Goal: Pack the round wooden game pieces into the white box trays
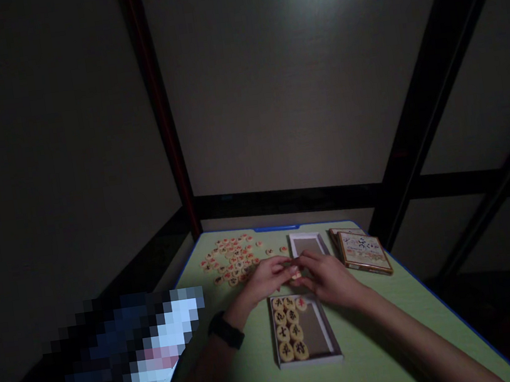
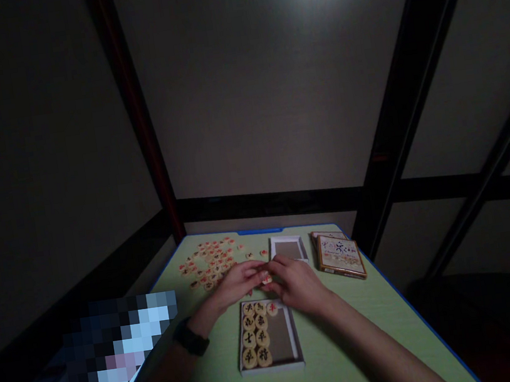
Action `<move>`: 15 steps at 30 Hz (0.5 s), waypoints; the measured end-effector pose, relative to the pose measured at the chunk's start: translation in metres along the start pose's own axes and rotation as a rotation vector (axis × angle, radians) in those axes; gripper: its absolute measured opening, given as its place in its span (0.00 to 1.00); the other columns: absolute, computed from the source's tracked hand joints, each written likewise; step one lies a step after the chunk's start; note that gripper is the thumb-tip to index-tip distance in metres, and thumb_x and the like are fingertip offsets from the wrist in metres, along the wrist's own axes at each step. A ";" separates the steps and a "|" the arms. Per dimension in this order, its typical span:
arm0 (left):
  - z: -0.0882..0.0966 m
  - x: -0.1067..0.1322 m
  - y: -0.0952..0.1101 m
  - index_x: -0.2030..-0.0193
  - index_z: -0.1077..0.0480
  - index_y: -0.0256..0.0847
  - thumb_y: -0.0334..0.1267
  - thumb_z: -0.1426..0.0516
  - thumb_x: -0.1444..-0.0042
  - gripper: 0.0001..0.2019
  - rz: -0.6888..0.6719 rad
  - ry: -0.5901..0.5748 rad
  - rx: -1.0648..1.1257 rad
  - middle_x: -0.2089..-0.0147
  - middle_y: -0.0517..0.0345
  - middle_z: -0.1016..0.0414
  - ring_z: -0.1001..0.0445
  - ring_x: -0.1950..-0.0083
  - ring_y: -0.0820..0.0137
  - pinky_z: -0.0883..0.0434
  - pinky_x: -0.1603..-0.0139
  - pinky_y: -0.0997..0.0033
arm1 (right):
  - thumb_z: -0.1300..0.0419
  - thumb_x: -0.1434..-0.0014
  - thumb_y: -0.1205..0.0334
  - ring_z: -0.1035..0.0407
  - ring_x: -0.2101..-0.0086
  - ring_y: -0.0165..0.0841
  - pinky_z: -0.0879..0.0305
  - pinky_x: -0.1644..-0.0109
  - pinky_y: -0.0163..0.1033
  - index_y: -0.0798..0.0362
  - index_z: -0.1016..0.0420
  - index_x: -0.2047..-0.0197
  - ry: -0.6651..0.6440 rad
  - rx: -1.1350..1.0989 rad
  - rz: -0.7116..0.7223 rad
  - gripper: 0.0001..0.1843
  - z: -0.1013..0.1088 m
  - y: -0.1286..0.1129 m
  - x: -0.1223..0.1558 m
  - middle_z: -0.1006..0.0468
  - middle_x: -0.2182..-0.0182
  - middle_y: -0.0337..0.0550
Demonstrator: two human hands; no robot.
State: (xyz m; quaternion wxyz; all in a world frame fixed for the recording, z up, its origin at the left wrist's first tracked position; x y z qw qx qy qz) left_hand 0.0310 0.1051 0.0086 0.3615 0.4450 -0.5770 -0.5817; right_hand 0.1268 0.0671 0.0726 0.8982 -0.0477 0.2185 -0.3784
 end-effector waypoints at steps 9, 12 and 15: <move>0.024 0.008 0.015 0.58 0.22 0.36 0.52 0.37 0.49 0.20 -0.026 0.173 -0.114 0.65 0.52 0.21 0.28 0.66 0.70 0.41 0.74 0.76 | 0.26 0.49 0.60 0.26 0.66 0.34 0.40 0.63 0.34 0.51 0.18 0.63 -0.251 -0.121 0.080 0.11 -0.016 -0.004 0.002 0.19 0.67 0.41; 0.028 0.008 0.016 0.61 0.22 0.37 0.51 0.38 0.50 0.19 -0.040 0.222 -0.131 0.67 0.54 0.22 0.30 0.69 0.72 0.42 0.75 0.76 | 0.26 0.50 0.62 0.26 0.67 0.34 0.41 0.64 0.34 0.52 0.18 0.63 -0.311 -0.127 0.091 0.11 -0.026 -0.006 0.004 0.18 0.67 0.41; 0.029 0.007 0.016 0.63 0.22 0.37 0.51 0.37 0.51 0.18 -0.033 0.237 -0.154 0.70 0.57 0.24 0.34 0.72 0.74 0.43 0.75 0.75 | 0.26 0.51 0.62 0.27 0.68 0.34 0.44 0.67 0.33 0.51 0.18 0.63 -0.341 -0.099 0.083 0.11 -0.032 -0.006 0.005 0.18 0.69 0.39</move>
Point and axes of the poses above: each hand's wrist, its own x-axis away from the middle knuckle, its own z-axis out of the back of the hand, y = z × x, the point moved 10 cm from there along -x, towards the middle knuckle
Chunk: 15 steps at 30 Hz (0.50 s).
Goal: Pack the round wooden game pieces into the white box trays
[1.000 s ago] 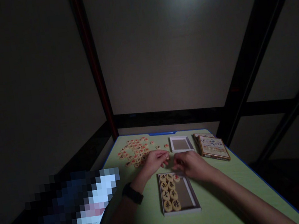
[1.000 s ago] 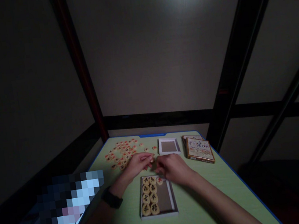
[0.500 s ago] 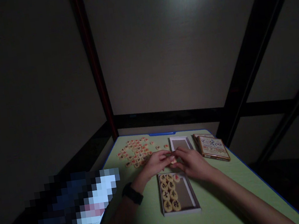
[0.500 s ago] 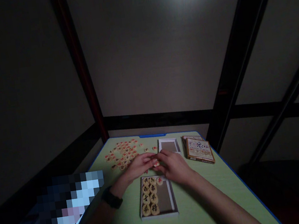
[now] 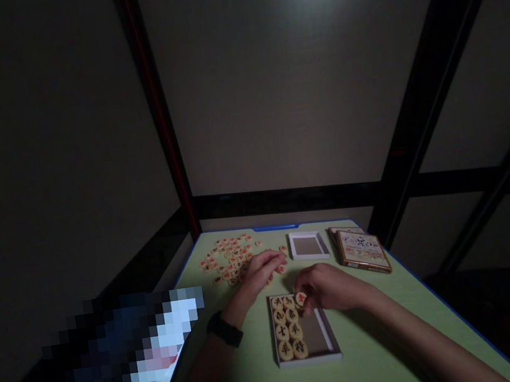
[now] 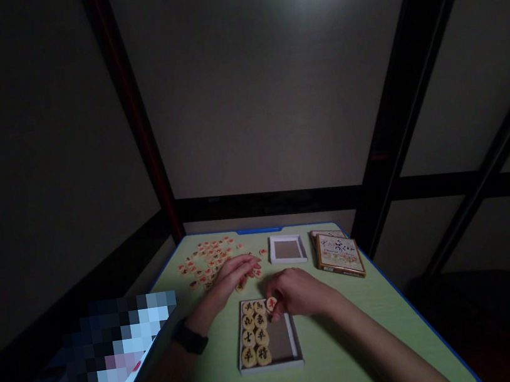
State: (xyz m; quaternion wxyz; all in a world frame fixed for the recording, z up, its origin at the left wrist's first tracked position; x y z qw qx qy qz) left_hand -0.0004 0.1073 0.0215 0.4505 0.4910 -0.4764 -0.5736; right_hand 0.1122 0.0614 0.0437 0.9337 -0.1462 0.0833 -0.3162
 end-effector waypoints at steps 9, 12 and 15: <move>0.004 0.001 0.006 0.66 0.23 0.38 0.50 0.37 0.51 0.16 -0.033 0.034 -0.011 0.69 0.57 0.24 0.31 0.68 0.70 0.39 0.69 0.73 | 0.26 0.52 0.65 0.27 0.71 0.33 0.47 0.70 0.33 0.51 0.20 0.60 -0.013 0.003 -0.070 0.15 -0.003 0.003 0.001 0.19 0.72 0.37; 0.004 0.001 0.006 0.67 0.23 0.38 0.50 0.38 0.52 0.16 -0.022 0.046 -0.017 0.69 0.57 0.24 0.31 0.67 0.70 0.39 0.69 0.73 | 0.28 0.50 0.65 0.27 0.70 0.33 0.46 0.70 0.33 0.51 0.20 0.59 -0.025 -0.006 -0.075 0.14 -0.005 0.004 0.001 0.19 0.72 0.37; 0.010 0.001 0.009 0.69 0.24 0.38 0.50 0.38 0.53 0.15 -0.038 0.097 -0.011 0.70 0.57 0.25 0.32 0.68 0.70 0.39 0.69 0.73 | 0.27 0.51 0.63 0.27 0.70 0.34 0.48 0.71 0.33 0.50 0.20 0.60 -0.021 0.009 -0.085 0.14 -0.006 0.006 0.000 0.19 0.72 0.37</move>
Point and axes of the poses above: each hand's wrist, its own x-axis away from the middle knuckle, its own z-axis out of the back of the hand, y = z × x, the point moved 10 cm from there along -x, towards the middle knuckle
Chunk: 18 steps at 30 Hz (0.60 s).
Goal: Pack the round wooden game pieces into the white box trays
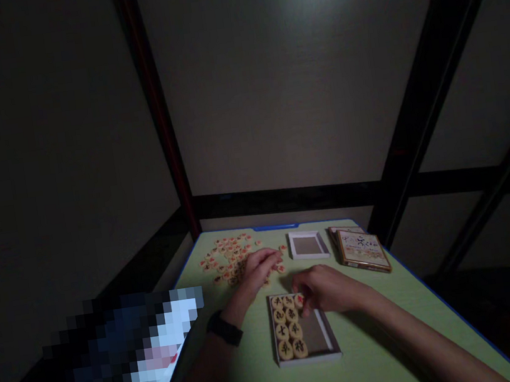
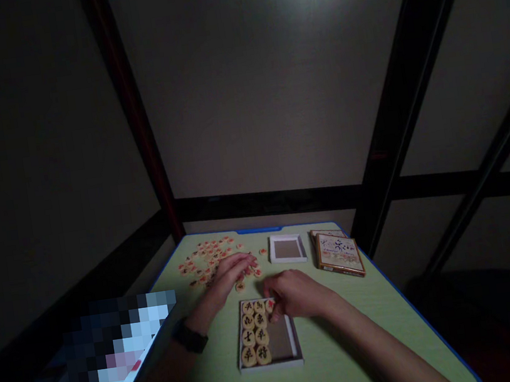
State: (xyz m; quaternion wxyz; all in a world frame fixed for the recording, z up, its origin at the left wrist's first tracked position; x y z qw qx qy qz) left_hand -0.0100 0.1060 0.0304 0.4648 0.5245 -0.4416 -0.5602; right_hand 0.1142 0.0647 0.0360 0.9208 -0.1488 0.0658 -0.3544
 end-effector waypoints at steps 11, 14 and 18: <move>0.019 -0.002 0.003 0.76 0.28 0.38 0.48 0.40 0.55 0.13 -0.043 0.163 0.074 0.77 0.59 0.30 0.35 0.73 0.73 0.40 0.72 0.74 | 0.26 0.52 0.61 0.29 0.71 0.33 0.49 0.71 0.34 0.51 0.21 0.60 0.016 -0.021 -0.002 0.16 0.005 -0.001 0.000 0.21 0.73 0.36; 0.019 -0.001 0.005 0.77 0.28 0.39 0.48 0.40 0.54 0.13 -0.047 0.164 0.062 0.77 0.59 0.31 0.35 0.73 0.73 0.40 0.73 0.74 | 0.26 0.52 0.64 0.28 0.71 0.33 0.48 0.70 0.33 0.50 0.21 0.60 0.016 -0.039 -0.014 0.15 0.005 -0.001 0.000 0.21 0.74 0.36; 0.017 0.000 0.006 0.78 0.29 0.38 0.47 0.41 0.55 0.13 -0.059 0.147 0.047 0.77 0.60 0.30 0.36 0.73 0.73 0.40 0.72 0.74 | 0.26 0.53 0.64 0.28 0.71 0.34 0.47 0.69 0.33 0.50 0.21 0.60 0.028 -0.063 -0.012 0.16 0.005 0.001 0.000 0.21 0.74 0.36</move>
Point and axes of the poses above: each hand's wrist, its own x-axis away from the middle knuckle, its own z-axis out of the back of the hand, y = z × x, the point moved 10 cm from there along -x, towards the middle knuckle
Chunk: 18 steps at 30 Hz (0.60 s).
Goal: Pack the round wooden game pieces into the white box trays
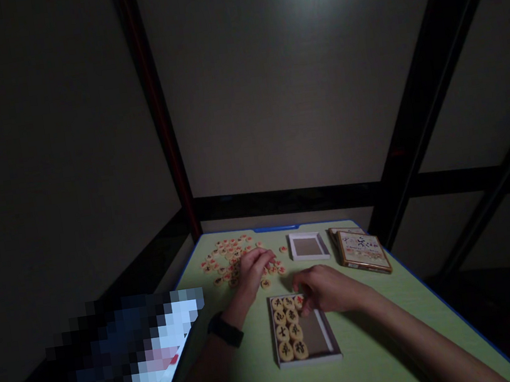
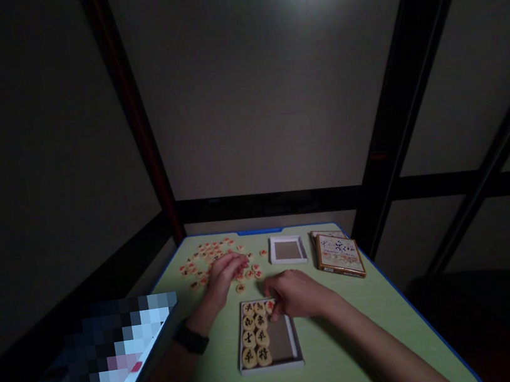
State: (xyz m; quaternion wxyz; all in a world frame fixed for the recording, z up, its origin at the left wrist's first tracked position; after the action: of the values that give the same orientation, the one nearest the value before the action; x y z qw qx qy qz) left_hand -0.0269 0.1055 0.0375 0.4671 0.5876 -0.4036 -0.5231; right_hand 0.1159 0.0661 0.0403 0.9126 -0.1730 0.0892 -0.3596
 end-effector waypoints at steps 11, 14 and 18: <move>-0.019 0.008 0.008 0.74 0.25 0.40 0.36 0.45 0.43 0.11 -0.248 -0.042 -0.843 0.74 0.59 0.24 0.28 0.70 0.71 0.37 0.66 0.73 | 0.35 0.45 0.51 0.39 0.76 0.28 0.47 0.72 0.33 0.53 0.28 0.68 0.110 -0.368 0.015 0.14 0.012 0.022 -0.006 0.31 0.78 0.34; -0.027 0.014 0.015 0.69 0.23 0.41 0.34 0.47 0.39 0.13 -0.313 -0.105 -1.055 0.66 0.56 0.20 0.25 0.64 0.69 0.34 0.61 0.72 | 0.39 0.43 0.46 0.41 0.76 0.28 0.49 0.73 0.33 0.51 0.36 0.74 0.289 -0.361 -0.049 0.19 0.019 0.040 -0.010 0.34 0.79 0.33; -0.020 0.009 0.025 0.62 0.22 0.40 0.35 0.51 0.35 0.15 -0.328 -0.152 -1.306 0.58 0.50 0.19 0.23 0.54 0.65 0.31 0.50 0.69 | 0.45 0.40 0.43 0.42 0.78 0.29 0.50 0.72 0.35 0.50 0.40 0.75 0.408 -0.271 -0.134 0.22 0.014 0.057 -0.014 0.36 0.81 0.33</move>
State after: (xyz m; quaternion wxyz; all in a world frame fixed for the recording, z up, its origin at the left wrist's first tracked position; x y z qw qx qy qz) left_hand -0.0054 0.0930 0.0600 0.6113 0.2001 0.0581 -0.7635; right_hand 0.1452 0.1182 0.0326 0.8184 -0.2231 0.3072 -0.4314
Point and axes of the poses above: each hand's wrist, its own x-axis away from the middle knuckle, its own z-axis out of the back of the hand, y = z × x, the point moved 10 cm from there along -x, towards the middle knuckle
